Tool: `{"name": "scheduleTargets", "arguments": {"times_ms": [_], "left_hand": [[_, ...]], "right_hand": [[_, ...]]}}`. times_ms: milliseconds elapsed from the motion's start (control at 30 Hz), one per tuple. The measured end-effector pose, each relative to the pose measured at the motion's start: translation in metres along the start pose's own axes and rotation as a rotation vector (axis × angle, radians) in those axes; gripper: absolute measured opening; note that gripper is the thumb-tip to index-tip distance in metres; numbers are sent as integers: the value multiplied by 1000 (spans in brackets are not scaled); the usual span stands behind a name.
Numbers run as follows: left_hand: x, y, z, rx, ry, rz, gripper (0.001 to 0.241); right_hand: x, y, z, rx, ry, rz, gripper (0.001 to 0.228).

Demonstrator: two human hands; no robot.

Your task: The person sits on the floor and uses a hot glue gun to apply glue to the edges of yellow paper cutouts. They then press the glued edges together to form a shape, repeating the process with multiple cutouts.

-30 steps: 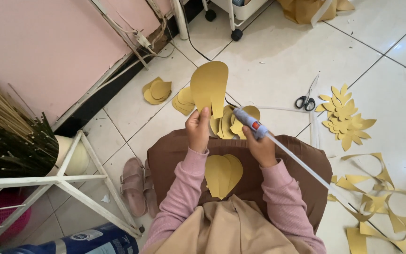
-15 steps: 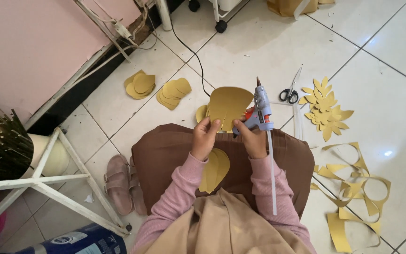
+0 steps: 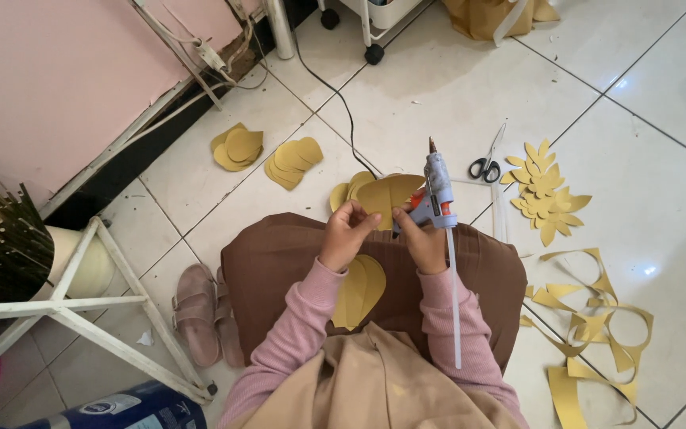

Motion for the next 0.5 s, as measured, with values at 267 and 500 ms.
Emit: {"name": "scheduleTargets", "arguments": {"times_ms": [267, 500], "left_hand": [[38, 10, -5, -4, -1, 104, 27], [13, 1, -2, 24, -24, 269, 30]], "right_hand": [[16, -5, 2, -20, 45, 99, 42], [10, 0, 0, -33, 81, 74, 42]]}}
Point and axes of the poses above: each hand's wrist, its own z-axis towards the middle knuckle, its own y-axis out of the palm, x = y × z, the point moved 10 cm from there along z, towards the middle knuckle, and after that the axes turned 12 degrees about -x, right-handed, at the moved point
